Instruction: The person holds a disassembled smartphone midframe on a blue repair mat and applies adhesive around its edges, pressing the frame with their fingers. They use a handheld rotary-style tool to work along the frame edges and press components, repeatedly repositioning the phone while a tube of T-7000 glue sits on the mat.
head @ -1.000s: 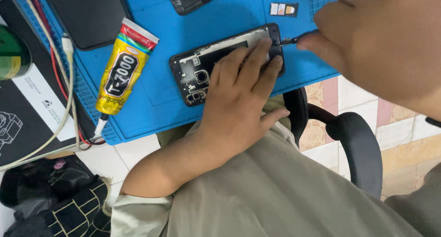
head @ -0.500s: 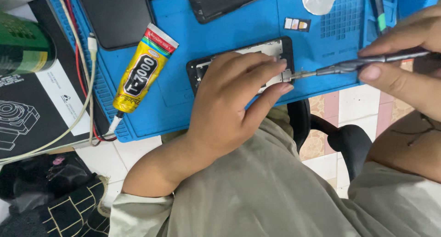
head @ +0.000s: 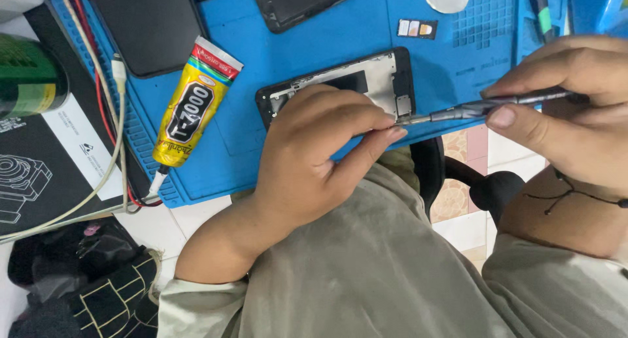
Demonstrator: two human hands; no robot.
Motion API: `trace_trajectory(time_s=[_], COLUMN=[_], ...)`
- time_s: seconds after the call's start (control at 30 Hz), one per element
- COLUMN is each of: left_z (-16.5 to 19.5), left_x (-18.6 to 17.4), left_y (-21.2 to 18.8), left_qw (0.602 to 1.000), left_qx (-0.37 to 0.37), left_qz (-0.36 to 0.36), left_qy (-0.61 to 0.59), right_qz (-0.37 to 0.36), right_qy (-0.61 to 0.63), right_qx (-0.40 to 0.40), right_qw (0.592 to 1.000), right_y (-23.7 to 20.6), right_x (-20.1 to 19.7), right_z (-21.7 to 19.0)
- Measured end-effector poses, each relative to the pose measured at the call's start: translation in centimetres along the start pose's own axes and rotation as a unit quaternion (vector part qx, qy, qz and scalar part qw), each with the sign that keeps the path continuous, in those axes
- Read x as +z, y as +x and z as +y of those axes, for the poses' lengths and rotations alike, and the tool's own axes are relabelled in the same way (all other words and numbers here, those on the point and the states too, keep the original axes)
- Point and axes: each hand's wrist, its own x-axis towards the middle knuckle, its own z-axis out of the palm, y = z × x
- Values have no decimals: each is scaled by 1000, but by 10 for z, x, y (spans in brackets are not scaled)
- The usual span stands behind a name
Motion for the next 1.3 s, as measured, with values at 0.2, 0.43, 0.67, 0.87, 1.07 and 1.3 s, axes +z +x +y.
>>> trace_trajectory(time_s=[0.2, 0.43, 0.67, 0.87, 1.07, 1.3], left_z=[0, -13, -18, -18, -14, -4], left_x=[-1, -5, -5, -5, -8, -18], left_y=[2, -5, -14, -15, -13, -3], left_qw=[999, 992, 982, 980, 969, 990], left_qx=[17, 17, 28, 31, 13, 29], left_qz=[30, -28, -53, -43, -72, -50], left_qy=[-37, -126, -181, -194, -235, -129], right_qz=[53, 73, 71, 81, 45, 44], right_qy=[69, 231, 374, 350, 396, 260], right_qx=[11, 12, 11, -3, 15, 19], right_qw=[996, 970, 925, 933, 917, 964], right_y=[-9, -9, -8, -3, 0, -21], right_x=[10, 29, 49, 47, 52, 30], right_z=[9, 2, -4, -9, -14, -5])
